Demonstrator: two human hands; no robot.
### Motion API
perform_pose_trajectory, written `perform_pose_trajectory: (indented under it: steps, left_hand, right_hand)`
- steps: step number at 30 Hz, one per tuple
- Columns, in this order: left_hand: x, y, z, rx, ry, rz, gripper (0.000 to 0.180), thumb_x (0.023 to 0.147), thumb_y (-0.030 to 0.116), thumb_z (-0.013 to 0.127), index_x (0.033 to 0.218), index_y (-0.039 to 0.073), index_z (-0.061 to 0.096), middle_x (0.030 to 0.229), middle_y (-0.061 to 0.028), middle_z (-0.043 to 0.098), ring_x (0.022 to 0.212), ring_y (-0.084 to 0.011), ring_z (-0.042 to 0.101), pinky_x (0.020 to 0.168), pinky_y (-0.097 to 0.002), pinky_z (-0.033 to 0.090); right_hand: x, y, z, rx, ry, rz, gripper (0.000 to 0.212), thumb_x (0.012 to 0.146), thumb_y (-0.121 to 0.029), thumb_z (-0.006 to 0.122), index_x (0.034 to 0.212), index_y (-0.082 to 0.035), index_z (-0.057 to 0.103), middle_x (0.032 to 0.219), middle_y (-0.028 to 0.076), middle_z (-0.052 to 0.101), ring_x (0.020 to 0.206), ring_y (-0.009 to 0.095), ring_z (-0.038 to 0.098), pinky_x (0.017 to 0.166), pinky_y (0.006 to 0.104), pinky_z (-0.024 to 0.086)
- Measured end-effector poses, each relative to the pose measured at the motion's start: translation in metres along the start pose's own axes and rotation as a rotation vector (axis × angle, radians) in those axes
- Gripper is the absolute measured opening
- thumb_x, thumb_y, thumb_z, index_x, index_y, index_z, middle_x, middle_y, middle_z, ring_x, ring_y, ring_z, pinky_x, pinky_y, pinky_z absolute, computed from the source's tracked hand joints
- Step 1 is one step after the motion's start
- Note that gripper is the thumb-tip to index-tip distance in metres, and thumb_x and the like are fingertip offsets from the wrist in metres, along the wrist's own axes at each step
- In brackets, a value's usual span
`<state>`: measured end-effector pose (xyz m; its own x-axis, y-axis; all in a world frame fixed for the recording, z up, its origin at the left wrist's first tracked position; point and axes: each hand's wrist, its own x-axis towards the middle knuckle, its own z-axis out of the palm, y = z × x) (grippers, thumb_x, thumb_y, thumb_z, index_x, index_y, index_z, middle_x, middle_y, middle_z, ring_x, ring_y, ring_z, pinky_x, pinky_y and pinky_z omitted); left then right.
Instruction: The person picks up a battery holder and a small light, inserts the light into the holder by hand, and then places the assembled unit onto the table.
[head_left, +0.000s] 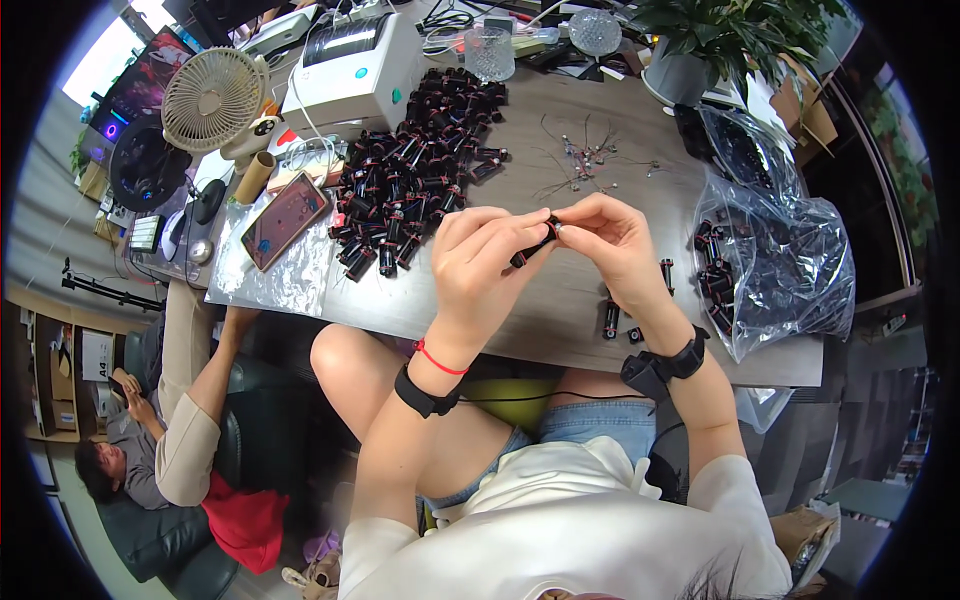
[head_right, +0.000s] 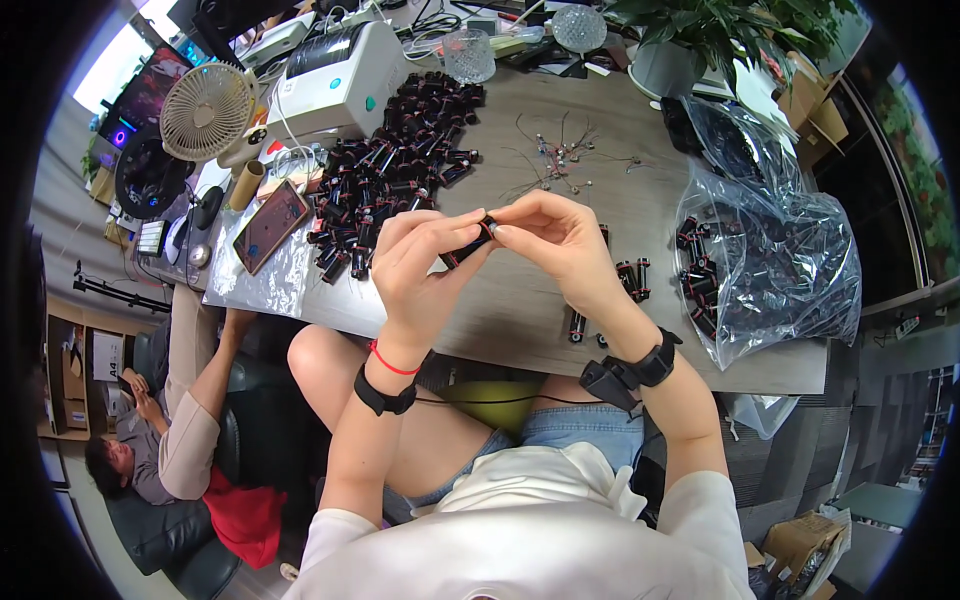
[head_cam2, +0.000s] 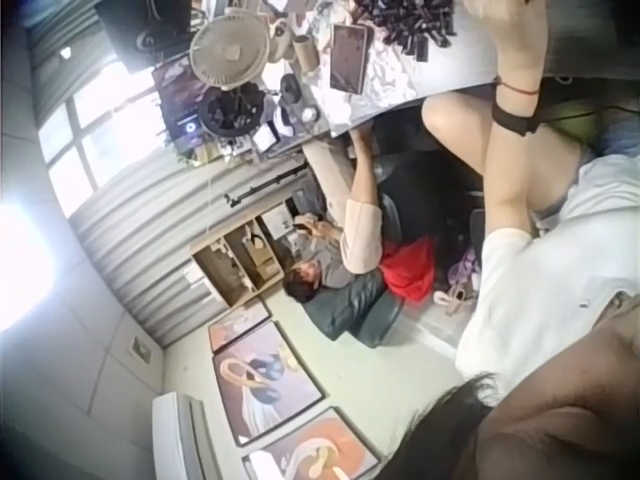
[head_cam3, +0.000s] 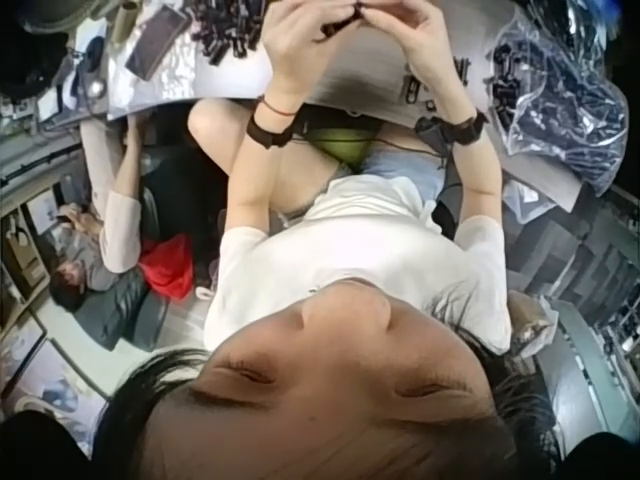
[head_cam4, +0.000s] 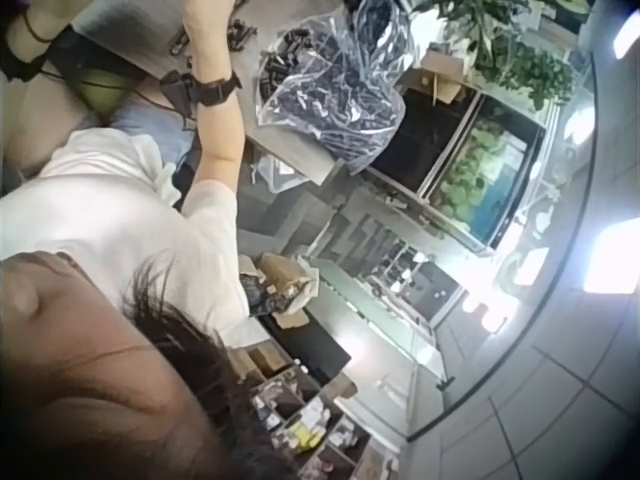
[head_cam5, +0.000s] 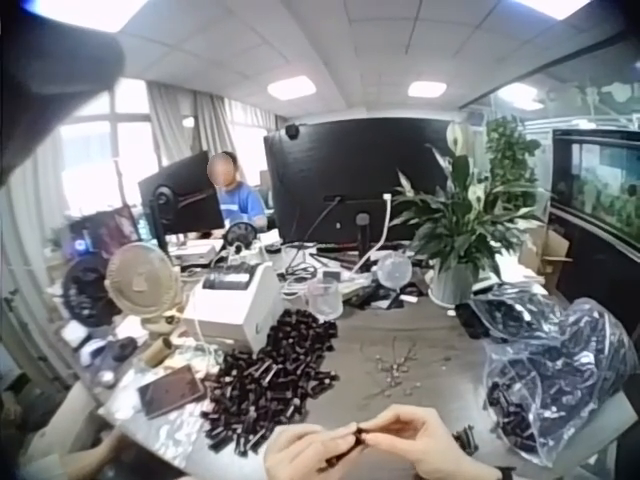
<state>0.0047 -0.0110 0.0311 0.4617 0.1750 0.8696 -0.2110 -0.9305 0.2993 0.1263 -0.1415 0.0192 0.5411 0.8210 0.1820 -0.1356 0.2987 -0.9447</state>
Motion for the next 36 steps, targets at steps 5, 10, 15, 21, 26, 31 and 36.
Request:
perform_pose_trajectory:
  steps: [5,10,15,21,26,31,36]
  left_hand:
    - [-0.001,0.002,0.004,-0.048,0.025,0.019,0.024,0.06,0.0,0.082,0.077,0.005,0.066,0.091,-0.0044,0.073,0.078,-0.0195,0.063,0.069,-0.0283,0.052]
    - [-0.001,0.0,0.006,-0.083,0.01,0.007,0.025,0.061,-0.001,0.081,0.078,0.005,0.066,0.091,-0.0046,0.072,0.078,-0.0194,0.064,0.069,-0.0288,0.053]
    - [-0.002,0.001,0.006,-0.01,-0.022,0.058,0.026,0.062,-0.002,0.08,0.083,0.005,0.067,0.092,-0.0052,0.072,0.077,-0.0204,0.064,0.068,-0.0295,0.053]
    - [-0.003,0.009,0.011,-0.007,-0.122,-0.046,0.03,0.068,-0.002,0.073,0.097,0.005,0.068,0.099,-0.0066,0.069,0.081,-0.022,0.063,0.072,-0.0325,0.051]
    - [-0.002,0.011,0.008,-0.089,-0.085,-0.191,0.033,0.072,-0.002,0.072,0.104,0.004,0.067,0.103,-0.0106,0.067,0.079,-0.0237,0.064,0.07,-0.0324,0.052]
    - [0.001,0.017,0.006,-0.166,-0.05,-0.286,0.034,0.072,-0.002,0.074,0.105,0.004,0.068,0.102,-0.0114,0.069,0.078,-0.0212,0.067,0.069,-0.0289,0.054]
    - [-0.006,0.016,0.011,-0.139,-0.083,-0.286,0.034,0.075,-0.002,0.073,0.109,0.002,0.068,0.098,-0.013,0.07,0.081,-0.0203,0.069,0.074,-0.0267,0.055]
  right_hand:
    - [-0.005,0.002,0.006,-0.014,0.064,-0.073,0.012,0.084,0.002,0.064,0.096,0.0,0.064,0.096,0.008,0.068,0.089,0.013,0.064,0.084,0.0267,0.05]
    - [-0.004,-0.001,0.006,0.0,0.061,-0.04,0.012,0.084,0.002,0.065,0.096,0.0,0.064,0.095,0.008,0.067,0.089,0.012,0.063,0.084,0.0259,0.049]
    - [-0.005,0.001,0.008,0.01,0.084,-0.05,0.013,0.084,0.003,0.064,0.096,0.001,0.063,0.095,0.008,0.067,0.09,0.012,0.063,0.084,0.0258,0.049]
    - [-0.006,0.012,0.007,-0.318,0.2,-0.248,0.013,0.086,0.004,0.061,0.099,0.003,0.063,0.1,0.009,0.065,0.091,0.012,0.062,0.085,0.0256,0.049]
    - [-0.006,0.004,0.012,-0.253,0.154,-0.237,0.014,0.087,0.004,0.06,0.101,0.004,0.062,0.102,0.008,0.064,0.094,0.011,0.061,0.085,0.025,0.048]
    - [-0.005,0.005,0.016,-0.073,0.195,-0.237,0.014,0.089,0.004,0.059,0.102,0.004,0.063,0.101,0.007,0.062,0.094,0.012,0.06,0.085,0.0244,0.048]
    - [-0.004,0.015,0.014,0.01,0.176,-0.234,0.014,0.089,0.003,0.06,0.103,0.003,0.063,0.099,0.006,0.06,0.092,0.013,0.058,0.085,0.0253,0.046]
